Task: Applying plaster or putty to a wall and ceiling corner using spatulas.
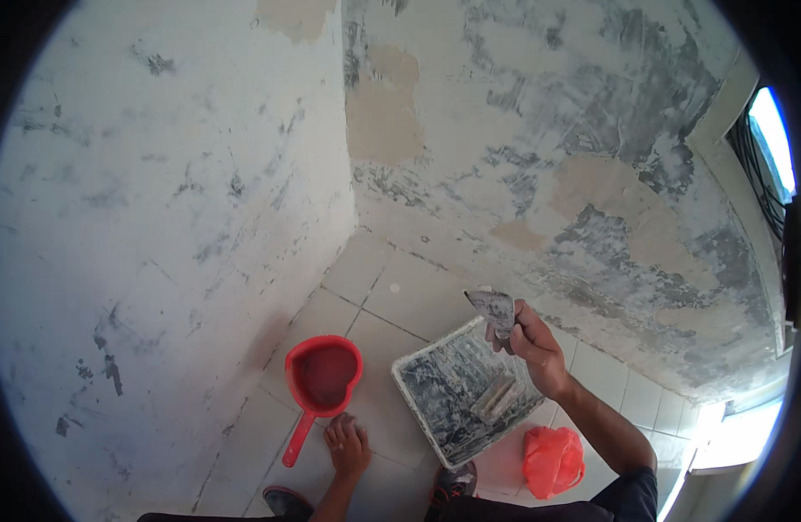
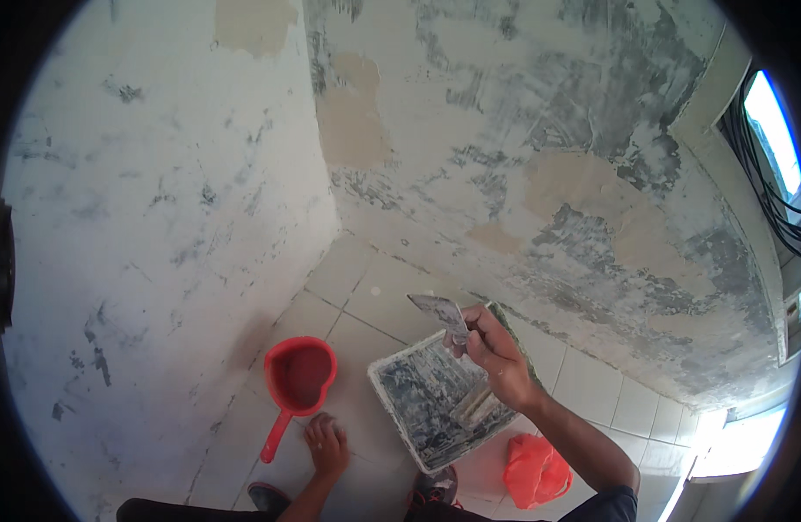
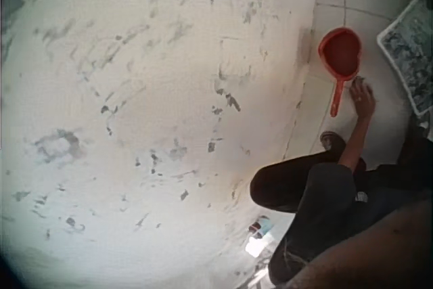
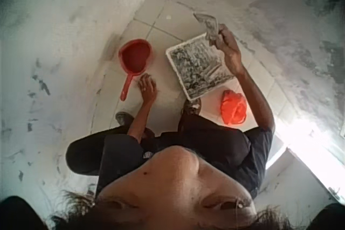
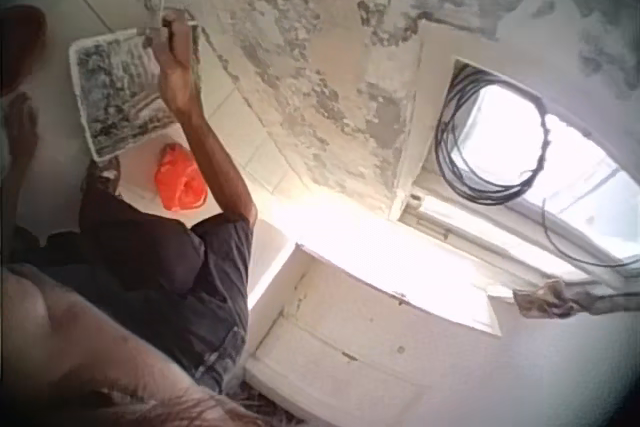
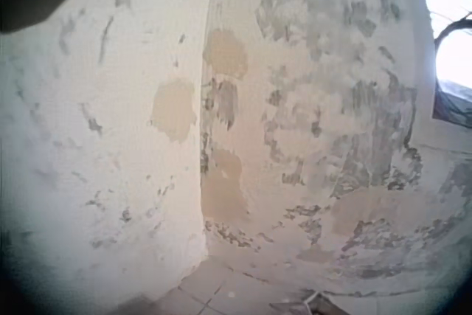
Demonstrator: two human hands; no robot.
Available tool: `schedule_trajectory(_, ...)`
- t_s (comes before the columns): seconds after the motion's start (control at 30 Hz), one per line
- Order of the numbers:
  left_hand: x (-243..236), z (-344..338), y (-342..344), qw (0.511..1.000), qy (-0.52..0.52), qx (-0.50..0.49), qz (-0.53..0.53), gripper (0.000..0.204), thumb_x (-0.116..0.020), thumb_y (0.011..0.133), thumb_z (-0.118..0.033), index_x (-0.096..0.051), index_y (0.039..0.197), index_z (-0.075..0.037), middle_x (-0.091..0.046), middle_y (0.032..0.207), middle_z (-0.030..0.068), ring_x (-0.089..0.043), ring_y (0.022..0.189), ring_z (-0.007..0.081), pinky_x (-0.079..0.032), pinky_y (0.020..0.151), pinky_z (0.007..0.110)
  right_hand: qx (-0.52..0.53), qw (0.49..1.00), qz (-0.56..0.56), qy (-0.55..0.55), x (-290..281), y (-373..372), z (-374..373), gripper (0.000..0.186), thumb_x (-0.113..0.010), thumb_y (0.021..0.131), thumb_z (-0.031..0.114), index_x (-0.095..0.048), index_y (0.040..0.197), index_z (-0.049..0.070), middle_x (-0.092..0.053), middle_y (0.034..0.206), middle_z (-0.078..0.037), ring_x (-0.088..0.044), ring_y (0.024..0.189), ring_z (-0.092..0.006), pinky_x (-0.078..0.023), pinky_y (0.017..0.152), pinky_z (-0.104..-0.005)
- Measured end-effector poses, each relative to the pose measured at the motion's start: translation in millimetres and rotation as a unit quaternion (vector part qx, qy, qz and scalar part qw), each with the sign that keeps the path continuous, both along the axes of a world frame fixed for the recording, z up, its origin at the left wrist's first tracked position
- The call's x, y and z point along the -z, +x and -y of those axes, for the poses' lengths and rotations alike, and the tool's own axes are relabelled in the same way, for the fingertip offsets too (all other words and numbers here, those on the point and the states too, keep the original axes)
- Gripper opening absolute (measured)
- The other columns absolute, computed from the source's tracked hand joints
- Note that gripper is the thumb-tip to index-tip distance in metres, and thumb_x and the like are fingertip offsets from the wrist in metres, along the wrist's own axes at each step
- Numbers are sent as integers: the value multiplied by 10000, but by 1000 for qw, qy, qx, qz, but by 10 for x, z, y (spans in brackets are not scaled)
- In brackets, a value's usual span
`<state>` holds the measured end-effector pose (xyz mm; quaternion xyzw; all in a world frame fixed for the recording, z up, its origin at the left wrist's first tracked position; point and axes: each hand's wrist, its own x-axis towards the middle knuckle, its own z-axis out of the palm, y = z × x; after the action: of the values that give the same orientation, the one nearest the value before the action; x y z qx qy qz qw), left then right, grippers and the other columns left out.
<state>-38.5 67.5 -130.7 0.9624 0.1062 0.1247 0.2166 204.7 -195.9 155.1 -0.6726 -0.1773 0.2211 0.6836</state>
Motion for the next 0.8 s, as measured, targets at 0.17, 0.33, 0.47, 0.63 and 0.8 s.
schedule_trajectory(0.17, -64, 34, -26, 999, 29, -11, 35, 317, -615, 898, -256, -595, 1126, -38, -543, 1259, 207, -501, 1213, 396, -395, 979, 583, 132, 975, 161, 72, -560, 737, -1078, 261, -553, 1023, 147, -494, 1253, 39, -519, 1031, -43, -462, 874, -139, -412, 795, -307)
schedule_trajectory(0.33, 116, -35, -129, 982, 182, 15, 50, 350, -589, 993, -281, -588, 1261, -57, -541, 1376, 200, -494, 1260, 422, -368, 1004, 605, 284, 894, 346, -13, -173, 1391, -1996, 322, -688, 909, 63, -571, 1184, -56, -521, 992, -108, -517, 800, -184, -447, 698, -313)
schedule_trajectory(0.47, -411, 137, 178, 992, 81, -12, 100, 218, -534, 1018, -215, -599, 1105, -26, -621, 1099, 163, -573, 1013, 382, -429, 858, 553, 361, 897, 255, 31, 263, 1802, -2388, 337, -726, 888, 70, -610, 1180, -52, -565, 969, -105, -556, 782, -186, -478, 708, -329)
schedule_trajectory(0.63, -157, 43, 84, 988, 138, 9, 65, 205, -540, 1012, -203, -601, 1113, -36, -620, 1125, 173, -570, 1036, 390, -425, 883, 558, 376, 901, 200, 86, 308, 2013, -2814, 254, -686, 925, 39, -606, 1146, -57, -655, 833, -40, -561, 702, -103, -469, 672, -248)
schedule_trajectory(0.8, 119, 76, -31, 989, 131, 17, 68, 228, -535, 1012, -207, -596, 1144, -32, -620, 1167, 189, -560, 1073, 412, -413, 903, 573, 395, 891, 185, 127, 134, 2263, -2908, 223, -679, 927, 24, -615, 1125, -57, -653, 858, -52, -599, 742, -105, -476, 677, -254)
